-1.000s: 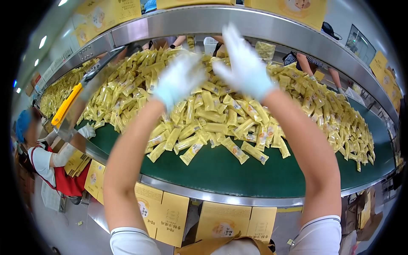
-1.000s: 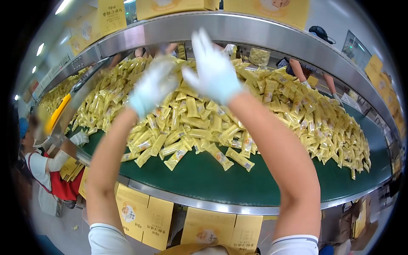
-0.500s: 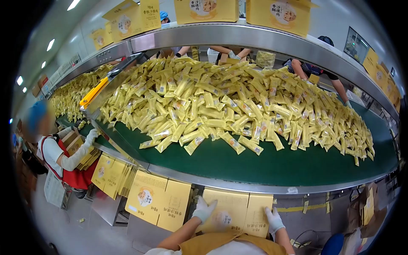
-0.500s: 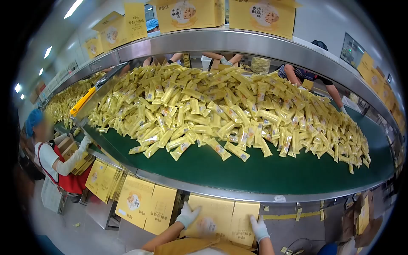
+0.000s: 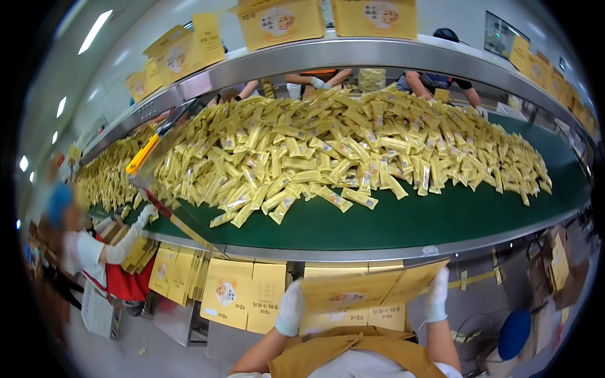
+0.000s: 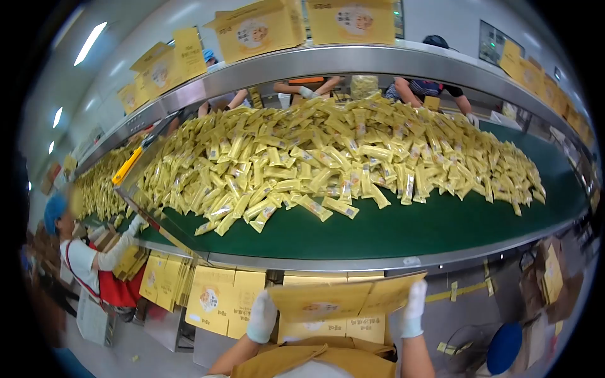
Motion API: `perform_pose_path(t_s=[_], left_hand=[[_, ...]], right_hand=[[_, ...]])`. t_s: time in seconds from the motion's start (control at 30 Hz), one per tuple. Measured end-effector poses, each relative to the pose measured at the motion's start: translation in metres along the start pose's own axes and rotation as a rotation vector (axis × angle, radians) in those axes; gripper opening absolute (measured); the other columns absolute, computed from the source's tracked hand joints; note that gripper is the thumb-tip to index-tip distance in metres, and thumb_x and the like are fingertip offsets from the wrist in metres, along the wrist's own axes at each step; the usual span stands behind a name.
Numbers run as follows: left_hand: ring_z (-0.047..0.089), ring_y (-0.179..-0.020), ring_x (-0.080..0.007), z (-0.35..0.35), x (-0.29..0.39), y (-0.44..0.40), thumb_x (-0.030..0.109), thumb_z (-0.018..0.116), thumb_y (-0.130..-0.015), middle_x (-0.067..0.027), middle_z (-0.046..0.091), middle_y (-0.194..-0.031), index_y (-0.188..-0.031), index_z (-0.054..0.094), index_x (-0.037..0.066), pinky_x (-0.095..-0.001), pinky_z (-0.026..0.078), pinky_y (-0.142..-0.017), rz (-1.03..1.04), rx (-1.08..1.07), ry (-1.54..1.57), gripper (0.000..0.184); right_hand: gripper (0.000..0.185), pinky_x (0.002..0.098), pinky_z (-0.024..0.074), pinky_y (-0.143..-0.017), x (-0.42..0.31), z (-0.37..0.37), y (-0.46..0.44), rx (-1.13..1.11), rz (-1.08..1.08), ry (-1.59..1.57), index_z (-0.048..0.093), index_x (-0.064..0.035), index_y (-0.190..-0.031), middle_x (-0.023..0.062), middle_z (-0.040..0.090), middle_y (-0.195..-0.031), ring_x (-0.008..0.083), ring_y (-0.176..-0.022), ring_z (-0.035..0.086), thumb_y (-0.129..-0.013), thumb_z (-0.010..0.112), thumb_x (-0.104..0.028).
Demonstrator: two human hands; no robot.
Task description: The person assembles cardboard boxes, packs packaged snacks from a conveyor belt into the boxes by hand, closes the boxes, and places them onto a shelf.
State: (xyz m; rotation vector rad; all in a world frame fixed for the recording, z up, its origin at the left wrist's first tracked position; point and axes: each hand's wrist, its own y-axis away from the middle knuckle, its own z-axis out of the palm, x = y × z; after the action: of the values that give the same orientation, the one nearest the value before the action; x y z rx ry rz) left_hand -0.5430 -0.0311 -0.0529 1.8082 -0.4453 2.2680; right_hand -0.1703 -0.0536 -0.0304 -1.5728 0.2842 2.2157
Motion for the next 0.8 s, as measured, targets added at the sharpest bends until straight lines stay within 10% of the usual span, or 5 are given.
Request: perform_pose_path(t_s=[0.07, 0.13, 0.2, 0.63, 0.8], left_hand=[[0.045, -0.14, -0.0338, 0.035, 0.05, 0.009, 0.04, 0.043, -0.106, -0.0211, 0.051, -0.146, -0.14, 0.049, -0.006, -0.0438, 0.035, -0.115, 0.001, -0.309, 0.559, 0.057], [0.037, -0.145, -0.0364, 0.035, 0.054, 0.004, 0.047, 0.038, -0.106, -0.022, 0.046, -0.151, -0.144, 0.05, -0.003, -0.0447, 0.027, -0.12, -0.021, -0.593, -0.154, 0.064], [0.035, -0.146, -0.0387, 0.044, 0.037, 0.002, 0.041, 0.03, -0.109, -0.0213, 0.038, -0.158, -0.145, 0.052, 0.007, -0.0458, 0.024, -0.12, 0.178, -0.769, -0.212, 0.054], [0.059, -0.121, -0.0426, 0.049, 0.055, -0.013, 0.015, 0.061, -0.091, -0.0243, 0.059, -0.133, -0.12, 0.067, 0.007, -0.0483, 0.048, -0.102, 0.667, -0.622, -0.794, 0.031], [0.063, -0.113, -0.0379, 0.056, 0.054, -0.02, 0.019, 0.063, -0.082, -0.021, 0.065, -0.12, -0.11, 0.07, 0.007, -0.0465, 0.05, -0.099, 0.875, -0.705, -0.837, 0.031]], right_hand=[[0.055, 0.0406, 0.0351, -0.113, -0.003, -0.013, -0.019, -0.091, -0.215, 0.095, 0.044, -0.0031, -0.14, 0.012, 0.052, -0.136, 0.0239, -0.128, 0.049, -0.105, 0.043, -0.045], [0.07, 0.0379, 0.0322, -0.115, -0.003, -0.018, -0.021, -0.043, -0.071, 0.366, 0.031, -0.0046, -0.155, 0.0129, 0.044, -0.149, 0.0244, -0.137, 0.042, -0.106, 0.034, -0.055], [0.07, 0.0376, 0.0337, -0.114, 0.027, -0.015, -0.022, 0.009, 0.007, 0.294, 0.029, -0.0061, -0.156, 0.0109, 0.045, -0.148, 0.0245, -0.136, 0.043, -0.106, 0.036, -0.055], [0.054, 0.0386, 0.0447, -0.104, 0.009, 0.01, -0.011, 0.173, -0.189, 0.336, 0.034, 0.0018, -0.149, 0.0142, 0.053, -0.136, 0.0242, -0.122, 0.055, -0.102, 0.051, -0.02], [0.044, 0.0361, 0.0487, -0.099, -0.034, 0.032, -0.004, 0.167, 0.183, 0.307, 0.046, 0.0034, -0.121, 0.0141, 0.057, -0.121, 0.0242, -0.112, 0.058, -0.078, 0.055, 0.007]])
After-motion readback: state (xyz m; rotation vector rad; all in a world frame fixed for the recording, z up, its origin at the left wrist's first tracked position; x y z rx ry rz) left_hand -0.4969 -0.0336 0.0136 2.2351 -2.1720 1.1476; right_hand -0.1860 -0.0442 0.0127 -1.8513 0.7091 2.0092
